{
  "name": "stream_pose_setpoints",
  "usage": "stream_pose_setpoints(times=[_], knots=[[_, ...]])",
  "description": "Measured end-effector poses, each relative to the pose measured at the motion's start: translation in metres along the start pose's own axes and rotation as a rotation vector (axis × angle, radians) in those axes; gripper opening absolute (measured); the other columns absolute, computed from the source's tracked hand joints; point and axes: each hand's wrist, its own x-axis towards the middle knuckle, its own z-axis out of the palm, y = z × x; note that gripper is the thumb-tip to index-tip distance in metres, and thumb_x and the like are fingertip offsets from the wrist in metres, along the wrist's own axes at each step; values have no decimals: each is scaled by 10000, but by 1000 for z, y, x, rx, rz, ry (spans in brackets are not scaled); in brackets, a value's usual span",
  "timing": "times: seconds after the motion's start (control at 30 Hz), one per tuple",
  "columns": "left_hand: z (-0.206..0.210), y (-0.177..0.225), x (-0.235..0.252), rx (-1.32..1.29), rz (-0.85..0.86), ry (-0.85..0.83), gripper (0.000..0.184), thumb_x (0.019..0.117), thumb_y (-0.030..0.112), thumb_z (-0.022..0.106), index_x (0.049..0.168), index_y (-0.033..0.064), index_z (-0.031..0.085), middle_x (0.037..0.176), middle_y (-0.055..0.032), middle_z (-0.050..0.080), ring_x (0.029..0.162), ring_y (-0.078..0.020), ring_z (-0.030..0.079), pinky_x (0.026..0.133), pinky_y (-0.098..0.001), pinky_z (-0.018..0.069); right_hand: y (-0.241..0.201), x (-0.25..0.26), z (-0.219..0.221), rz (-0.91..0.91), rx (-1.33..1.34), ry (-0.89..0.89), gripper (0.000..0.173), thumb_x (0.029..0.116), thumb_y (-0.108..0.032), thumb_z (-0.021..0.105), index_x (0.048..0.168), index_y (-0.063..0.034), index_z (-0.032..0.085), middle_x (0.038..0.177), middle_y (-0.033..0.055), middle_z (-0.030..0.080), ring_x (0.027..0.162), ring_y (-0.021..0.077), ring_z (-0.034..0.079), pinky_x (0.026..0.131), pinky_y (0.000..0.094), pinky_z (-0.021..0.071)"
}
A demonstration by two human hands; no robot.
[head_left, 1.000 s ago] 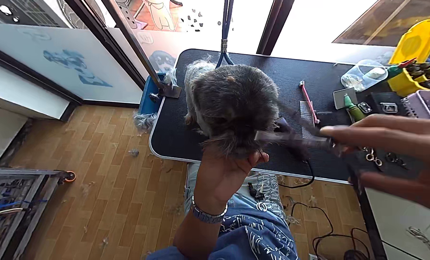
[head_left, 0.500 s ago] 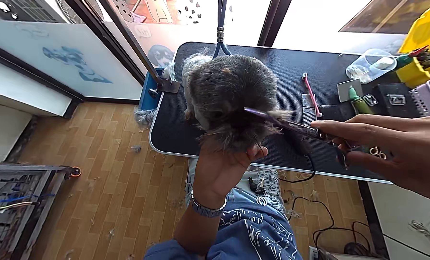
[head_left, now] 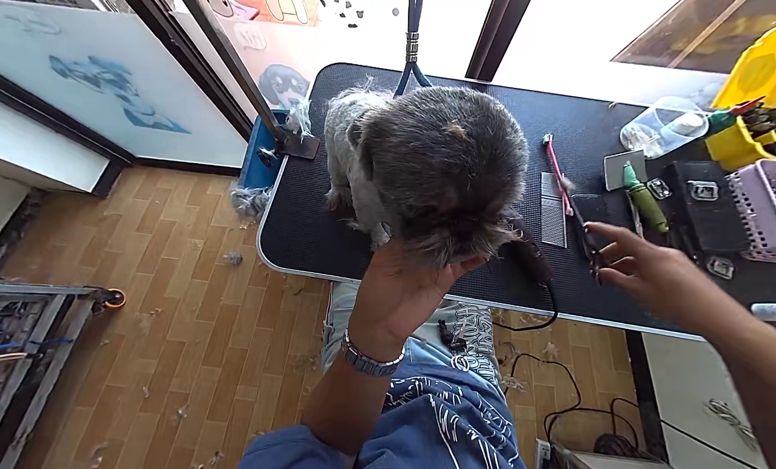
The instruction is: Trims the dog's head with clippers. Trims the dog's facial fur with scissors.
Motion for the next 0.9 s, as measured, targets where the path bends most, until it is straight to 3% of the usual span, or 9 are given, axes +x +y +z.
stream_pose_setpoints(times=[0.2,0.37,0.6,0.77,0.9], knots=[[-4,3,2,15,29,-15,329,974,322,619,1202,89,663,1205,-152,673,1145,-302,656,1041,-512,510,44,17,55,255,-196,-140,647,954,-52,663,1547,-193,446,1115,293,679,1001,534,651,853,752,463],[-9,2,9,21,29,-1,315,953,301,664,1186,91,676,1182,-143,686,1114,-291,671,1019,-494,527,40,20,73,297,-300,-145,616,968,-53,624,1546,-173,447,1174,317,648,1069,553,628,841,742,466],[-9,2,23,10,11,-37,365,919,323,676,1182,70,679,1195,-171,682,1111,-319,671,990,-512,540,42,17,85,233,-340,45,494,1000,-66,575,1491,-78,514,1257,357,581,921,560,662,711,718,505],[-7,4,31,-32,-31,-172,415,958,364,591,1218,48,664,1199,-179,679,1106,-321,670,993,-495,534,49,17,92,187,-293,101,450,988,-94,609,1427,-5,563,1257,361,584,1041,561,633,791,715,502],[-3,4,36,-68,-29,-204,382,983,348,557,1199,49,658,1133,-156,695,1081,-294,673,1013,-469,517,37,20,90,236,-361,97,440,992,-166,633,1408,-31,591,1327,338,557,1130,560,595,797,713,497]])
